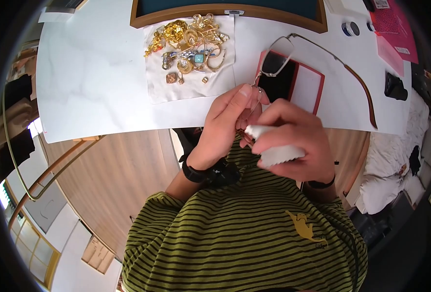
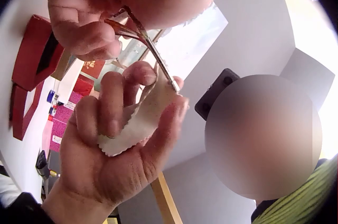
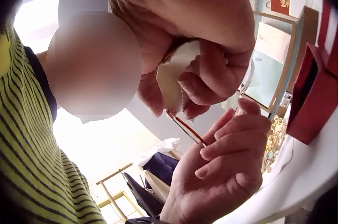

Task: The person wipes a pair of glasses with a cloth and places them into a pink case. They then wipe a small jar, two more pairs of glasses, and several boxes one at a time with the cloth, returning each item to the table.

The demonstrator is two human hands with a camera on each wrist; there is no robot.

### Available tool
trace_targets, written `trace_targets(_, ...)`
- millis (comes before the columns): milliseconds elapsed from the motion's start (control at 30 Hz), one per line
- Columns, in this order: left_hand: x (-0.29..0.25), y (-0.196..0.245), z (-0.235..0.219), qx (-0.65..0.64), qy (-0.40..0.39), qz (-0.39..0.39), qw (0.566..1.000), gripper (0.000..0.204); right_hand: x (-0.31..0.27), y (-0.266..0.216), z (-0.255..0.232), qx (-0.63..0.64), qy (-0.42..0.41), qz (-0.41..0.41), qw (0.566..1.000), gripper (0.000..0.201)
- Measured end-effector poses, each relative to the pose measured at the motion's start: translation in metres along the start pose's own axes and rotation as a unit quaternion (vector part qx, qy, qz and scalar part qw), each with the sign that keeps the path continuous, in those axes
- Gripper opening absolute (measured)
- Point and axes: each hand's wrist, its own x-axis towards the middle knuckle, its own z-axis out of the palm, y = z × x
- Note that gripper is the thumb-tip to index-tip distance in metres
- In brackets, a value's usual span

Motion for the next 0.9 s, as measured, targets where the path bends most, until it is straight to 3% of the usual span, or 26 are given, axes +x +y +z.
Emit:
trace_targets(100, 0.002, 0.001, 0.004, 0.004, 0.034, 0.026, 0.999, 0.040, -0.001, 0.002, 0.012, -0.040, -0.027, -0.019, 0.999, 0.027)
trace_targets(300, -0.001, 0.001, 0.002, 0.044, 0.019, 0.015, 0.999, 0.039, -0.005, 0.001, 0.022, -0.066, -0.056, 0.003, 0.996, 0.026)
trace_targets(467, -0.001, 0.005, 0.005, 0.053, 0.041, 0.041, 0.997, 0.033, -0.006, 0.006, 0.022, -0.048, 0.027, 0.005, 0.998, 0.033)
trace_targets(633, 0.001, -0.002, 0.003, 0.037, 0.073, 0.087, 0.993, 0.025, -0.007, 0.009, 0.029, -0.094, 0.121, 0.019, 0.988, 0.025)
trace_targets(900, 0.004, 0.004, 0.001, 0.003, 0.065, 0.109, 0.992, 0.028, -0.011, 0.014, 0.025, -0.127, 0.130, 0.031, 0.983, 0.025)
